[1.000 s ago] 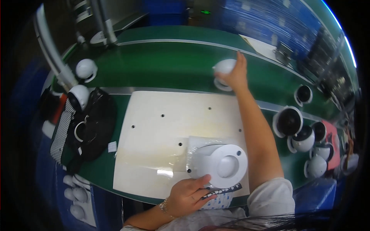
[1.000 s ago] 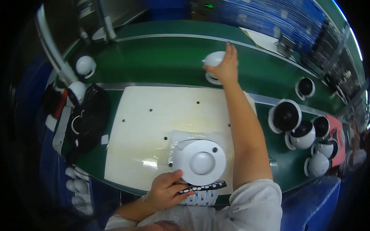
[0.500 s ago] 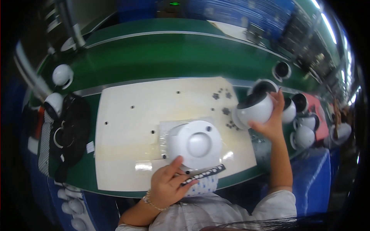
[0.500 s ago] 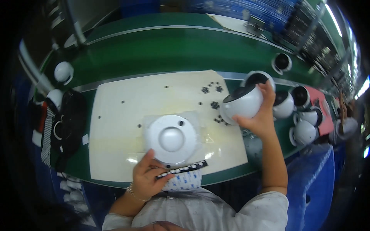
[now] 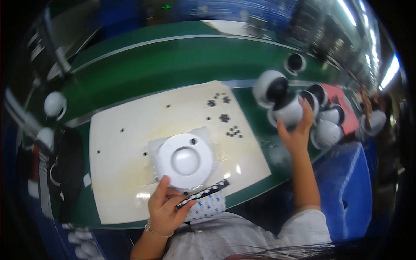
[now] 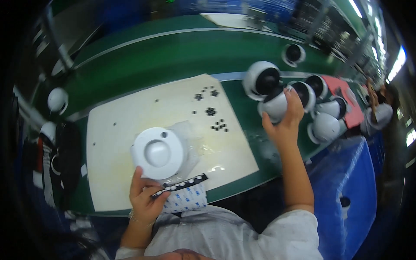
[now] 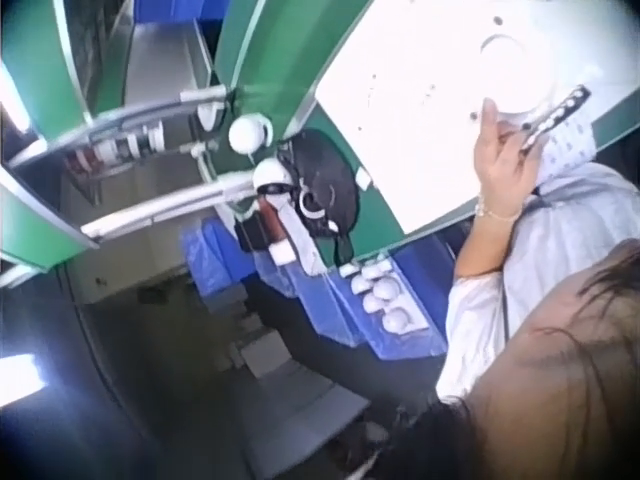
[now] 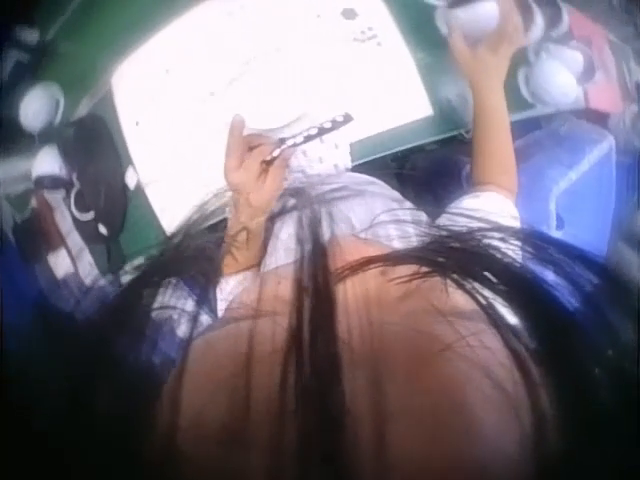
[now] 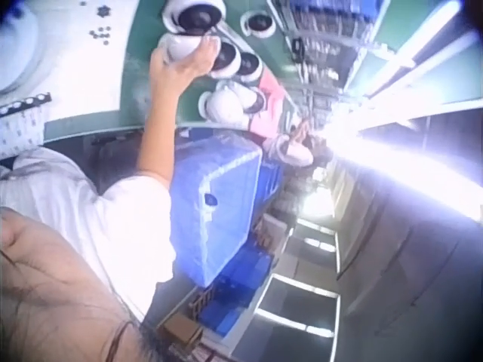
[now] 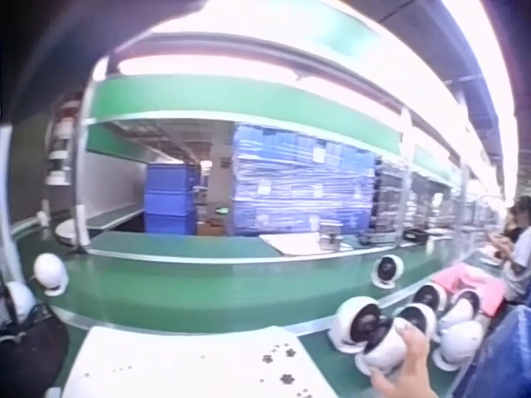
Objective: The person applies small black adhesive pads by hand to the underside of white circular electronic housings.
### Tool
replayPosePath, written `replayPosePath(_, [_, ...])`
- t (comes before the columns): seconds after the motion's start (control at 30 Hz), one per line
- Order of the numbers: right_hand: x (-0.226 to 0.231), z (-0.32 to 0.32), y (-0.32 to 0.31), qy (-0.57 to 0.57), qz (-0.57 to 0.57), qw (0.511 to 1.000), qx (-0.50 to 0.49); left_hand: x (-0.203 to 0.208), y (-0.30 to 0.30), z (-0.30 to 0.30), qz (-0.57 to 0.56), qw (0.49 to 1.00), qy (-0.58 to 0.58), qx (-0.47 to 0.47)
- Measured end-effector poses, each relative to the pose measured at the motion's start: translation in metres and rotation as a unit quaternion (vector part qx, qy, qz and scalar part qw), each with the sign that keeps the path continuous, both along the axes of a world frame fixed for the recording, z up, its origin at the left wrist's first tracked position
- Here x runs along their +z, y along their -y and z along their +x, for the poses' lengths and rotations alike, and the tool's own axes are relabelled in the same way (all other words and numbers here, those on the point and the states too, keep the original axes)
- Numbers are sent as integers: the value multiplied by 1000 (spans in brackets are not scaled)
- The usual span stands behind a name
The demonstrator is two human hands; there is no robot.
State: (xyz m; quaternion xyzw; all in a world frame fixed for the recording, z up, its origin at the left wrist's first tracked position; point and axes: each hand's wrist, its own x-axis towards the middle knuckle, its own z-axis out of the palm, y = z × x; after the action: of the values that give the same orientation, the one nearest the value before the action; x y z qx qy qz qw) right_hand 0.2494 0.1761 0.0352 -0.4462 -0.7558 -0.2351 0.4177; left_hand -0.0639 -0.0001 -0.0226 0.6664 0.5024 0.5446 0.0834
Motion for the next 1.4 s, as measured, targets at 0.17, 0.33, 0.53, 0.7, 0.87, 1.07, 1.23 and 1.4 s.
replayPosePath(0.17, [29, -109, 29, -168, -254, 845, 440, 0, -4, -4, 15, 999, -12, -32])
replayPosePath(0.33, [48, -174, 37, -92, -342, 737, 575, 3, -2, -3, 22, 998, -34, -44])
replayPosePath(0.53, [38, -189, 35, -93, -391, 730, 553, 8, -3, -3, 27, 997, -46, -48])
replayPosePath(0.7, [38, -190, 36, -97, -411, 726, 543, 9, -2, -5, 19, 998, -40, -42])
replayPosePath(0.87, [38, -190, 36, -99, -441, 712, 537, 8, -2, -6, 16, 998, -35, -44])
replayPosePath(1.07, [28, -193, 41, -106, -357, 762, 530, 6, -1, -11, 8, 995, -78, -58])
replayPosePath(1.23, [44, -186, 54, 91, -237, 869, 424, 10, -2, -8, 2, 997, -59, -59])
replayPosePath(1.4, [61, -181, 78, 260, -176, 909, 273, 7, -1, -11, 6, 995, -76, -61])
